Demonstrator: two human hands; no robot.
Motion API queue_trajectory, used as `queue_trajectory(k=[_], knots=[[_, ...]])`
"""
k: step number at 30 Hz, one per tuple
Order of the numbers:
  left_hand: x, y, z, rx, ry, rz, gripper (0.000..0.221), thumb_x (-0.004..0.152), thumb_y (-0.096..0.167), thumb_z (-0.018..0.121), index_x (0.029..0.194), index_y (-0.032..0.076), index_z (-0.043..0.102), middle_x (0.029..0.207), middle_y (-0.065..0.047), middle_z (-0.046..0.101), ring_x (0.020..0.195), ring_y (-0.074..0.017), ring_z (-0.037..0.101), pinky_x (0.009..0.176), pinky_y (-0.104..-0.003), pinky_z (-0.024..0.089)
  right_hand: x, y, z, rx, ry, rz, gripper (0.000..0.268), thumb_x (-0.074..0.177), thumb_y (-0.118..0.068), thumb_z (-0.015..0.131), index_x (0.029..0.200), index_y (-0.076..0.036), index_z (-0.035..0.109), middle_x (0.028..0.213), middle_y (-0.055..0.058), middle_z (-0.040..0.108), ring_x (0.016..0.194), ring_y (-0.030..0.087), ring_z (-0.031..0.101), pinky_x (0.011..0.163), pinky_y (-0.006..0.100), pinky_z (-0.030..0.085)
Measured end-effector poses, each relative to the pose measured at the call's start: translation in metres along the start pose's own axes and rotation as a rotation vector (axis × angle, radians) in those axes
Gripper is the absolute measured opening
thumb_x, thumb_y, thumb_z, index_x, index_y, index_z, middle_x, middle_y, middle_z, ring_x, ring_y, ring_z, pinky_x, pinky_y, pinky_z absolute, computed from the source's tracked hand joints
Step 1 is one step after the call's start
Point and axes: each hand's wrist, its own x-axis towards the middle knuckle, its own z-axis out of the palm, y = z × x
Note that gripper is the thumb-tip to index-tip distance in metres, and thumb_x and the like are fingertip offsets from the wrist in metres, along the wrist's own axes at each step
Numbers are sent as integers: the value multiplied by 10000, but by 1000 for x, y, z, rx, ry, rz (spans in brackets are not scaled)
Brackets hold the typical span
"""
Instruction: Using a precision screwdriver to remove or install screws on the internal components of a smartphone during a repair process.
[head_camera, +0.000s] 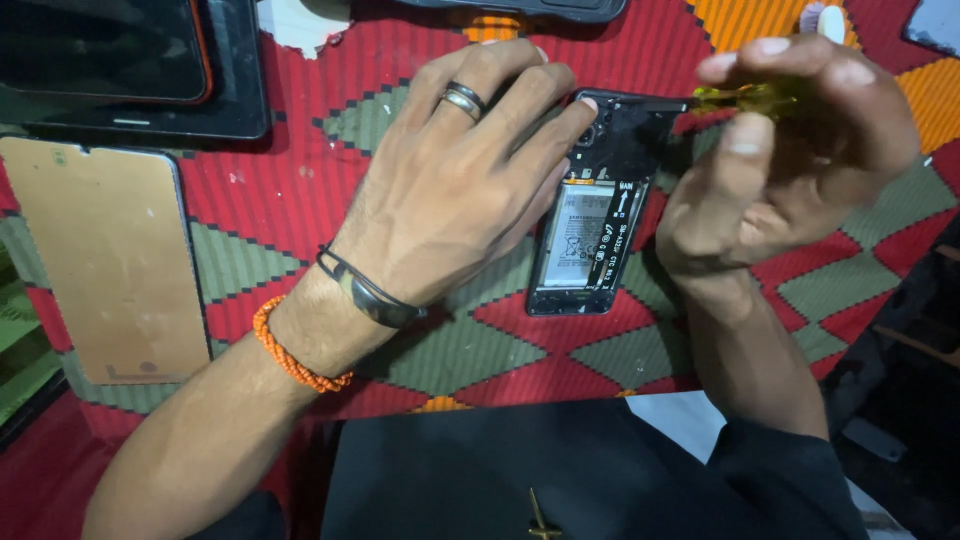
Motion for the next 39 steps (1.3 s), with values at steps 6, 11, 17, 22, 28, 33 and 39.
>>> queue_trajectory(k=[6, 11, 17, 22, 28, 33, 39], knots=[[-1, -1, 1, 11, -23, 3, 250, 1061, 173, 779, 1263, 47, 704, 1253, -116, 651, 1220, -294, 578, 1020, -455, 528, 10, 5, -3, -13, -77, -146, 250, 1022, 5, 607, 1198, -88, 457, 1131, 128, 450, 845, 281, 510, 737, 392, 495], [0, -1, 1, 12, 5, 8, 189, 1072, 139, 738, 1234, 45, 716, 1215, -110, 654, 1196, -291, 588, 1010, -443, 530, 4, 2, -1, 6, -25, -49, 311, 1039, -40, 459, 1344, -92, 493, 1133, 238, 511, 928, 384, 556, 755, 490, 541], [-1, -1, 2, 9, -8, 5, 220, 1068, 158, 751, 1251, 44, 704, 1229, -111, 651, 1206, -292, 582, 1009, -451, 535, -6, 6, -10, 15, -37, -37, 314, 1050, -12, 536, 1330, -142, 480, 1132, 208, 487, 908, 351, 533, 804, 487, 535], [1, 0, 0, 8, 15, 9, 162, 1082, 130, 715, 1220, 46, 717, 1184, -102, 652, 1186, -286, 591, 1008, -432, 526, 2, 4, -5, 1, -74, -25, 357, 1034, -22, 396, 1375, -102, 471, 1144, 264, 504, 1006, 380, 536, 812, 539, 568], [-1, -1, 2, 9, 3, 0, 207, 1066, 146, 775, 1235, 48, 708, 1225, -110, 653, 1197, -290, 581, 991, -453, 544, -5, 12, -15, 75, 11, -78, 357, 1032, 104, 534, 1334, -86, 535, 1083, 210, 493, 871, 358, 527, 736, 478, 544], [-2, -1, 2, 32, 9, 9, 186, 1077, 152, 746, 1236, 58, 719, 1214, -101, 657, 1198, -282, 592, 1010, -434, 529, -12, 15, -21, 109, 112, -58, 402, 1031, 113, 536, 1388, -69, 567, 1011, 304, 502, 777, 448, 504, 663, 546, 492], [-7, -4, 2, 52, -9, 48, 280, 1067, 180, 832, 1270, 47, 693, 1260, -117, 623, 1205, -285, 565, 967, -430, 548, -55, -10, -110, 85, -95, 163, 481, 1145, -471, 310, 1351, -77, 494, 1316, 84, 470, 1251, 254, 453, 1167, 370, 372]])
